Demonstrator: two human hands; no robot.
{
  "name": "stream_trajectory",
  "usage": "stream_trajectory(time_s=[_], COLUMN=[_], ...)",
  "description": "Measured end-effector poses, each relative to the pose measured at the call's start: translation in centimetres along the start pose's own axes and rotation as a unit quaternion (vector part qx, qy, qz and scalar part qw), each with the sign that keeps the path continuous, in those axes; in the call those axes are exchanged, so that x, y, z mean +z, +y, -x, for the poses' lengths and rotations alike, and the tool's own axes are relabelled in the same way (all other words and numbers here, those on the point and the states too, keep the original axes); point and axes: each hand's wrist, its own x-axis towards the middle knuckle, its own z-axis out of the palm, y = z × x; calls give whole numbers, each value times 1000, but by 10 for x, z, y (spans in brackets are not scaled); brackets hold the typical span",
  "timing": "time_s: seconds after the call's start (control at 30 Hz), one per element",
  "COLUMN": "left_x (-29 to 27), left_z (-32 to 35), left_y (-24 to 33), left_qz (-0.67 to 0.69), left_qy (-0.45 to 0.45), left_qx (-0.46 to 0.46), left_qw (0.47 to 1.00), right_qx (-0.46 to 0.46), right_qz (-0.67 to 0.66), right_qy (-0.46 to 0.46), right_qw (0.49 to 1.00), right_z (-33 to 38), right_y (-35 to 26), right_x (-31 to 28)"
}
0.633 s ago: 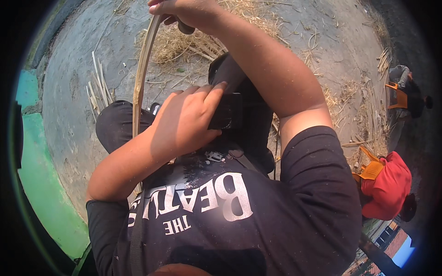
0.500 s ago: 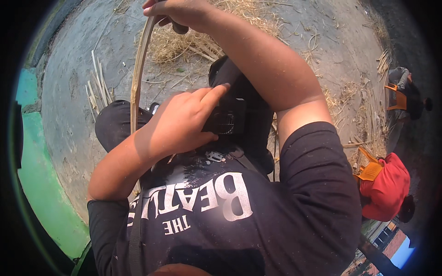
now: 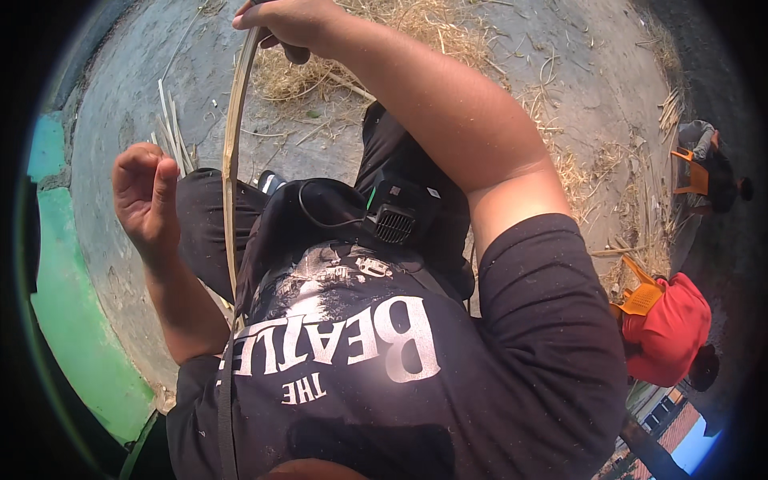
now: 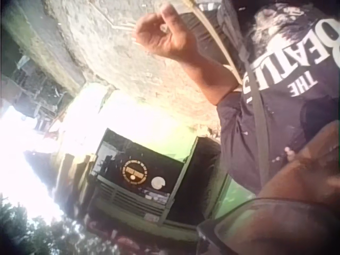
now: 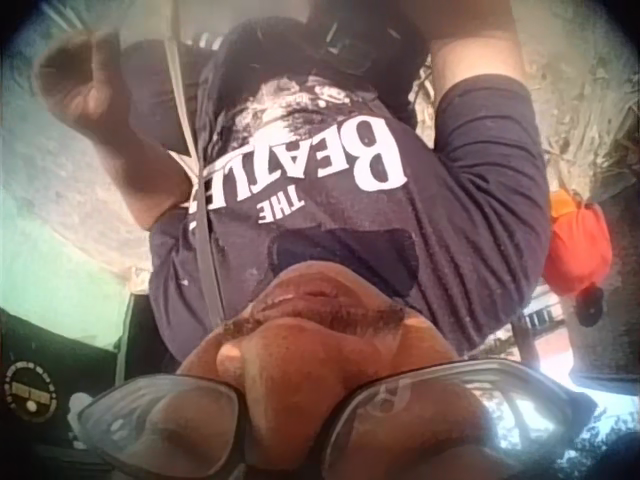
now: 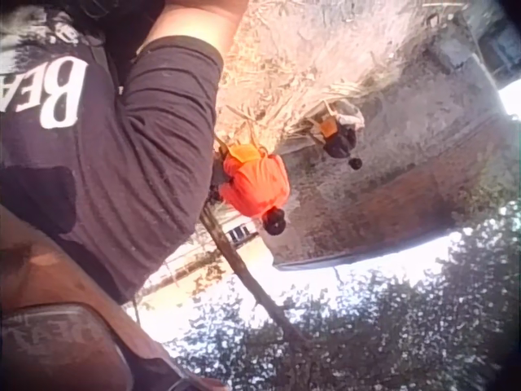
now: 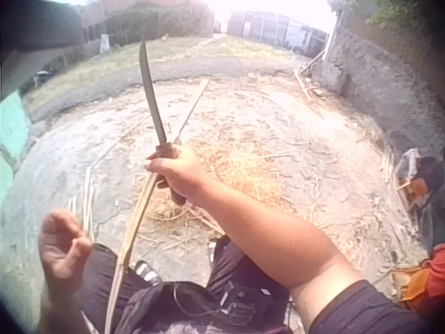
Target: The person holds a bamboo stick and uses a knife to shave and scrape along its length, repeatedly peeling shavings off the bamboo strip and turning it by hand.
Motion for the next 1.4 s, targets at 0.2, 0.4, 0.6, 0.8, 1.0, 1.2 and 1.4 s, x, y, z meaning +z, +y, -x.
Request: stream_trajectory(time_s=[0.2,0.4,0.6,0.8,1.0,1.2,1.4], left_x=[0,-6,-5,22,107,157,156], left_z=[48,108,114,25,-21,-15,-20], left_y=[-17,-2,21,61,58,59,55], left_qz=[-236,-190,-180,-136,-158,-260,-329], left_qy=[-39,-92,-130,-217,-433,-524,-513], left_qx=[-146,-202,-225,-17,129,139,165], left_qw=[960,956,949,967,878,799,776], right_qx=[-62,-28,-54,-42,-15,-7,2], right_qz=[-49,-93,-85,-74,-59,-14,29], right_qy=[32,53,82,74,66,44,29], right_qw=[996,994,992,994,996,999,999], right_z=[9,18,18,4,-10,-21,-19], right_y=[21,4,7,27,44,55,48], right_x=[-11,-9,8,-7,-18,-25,-25])
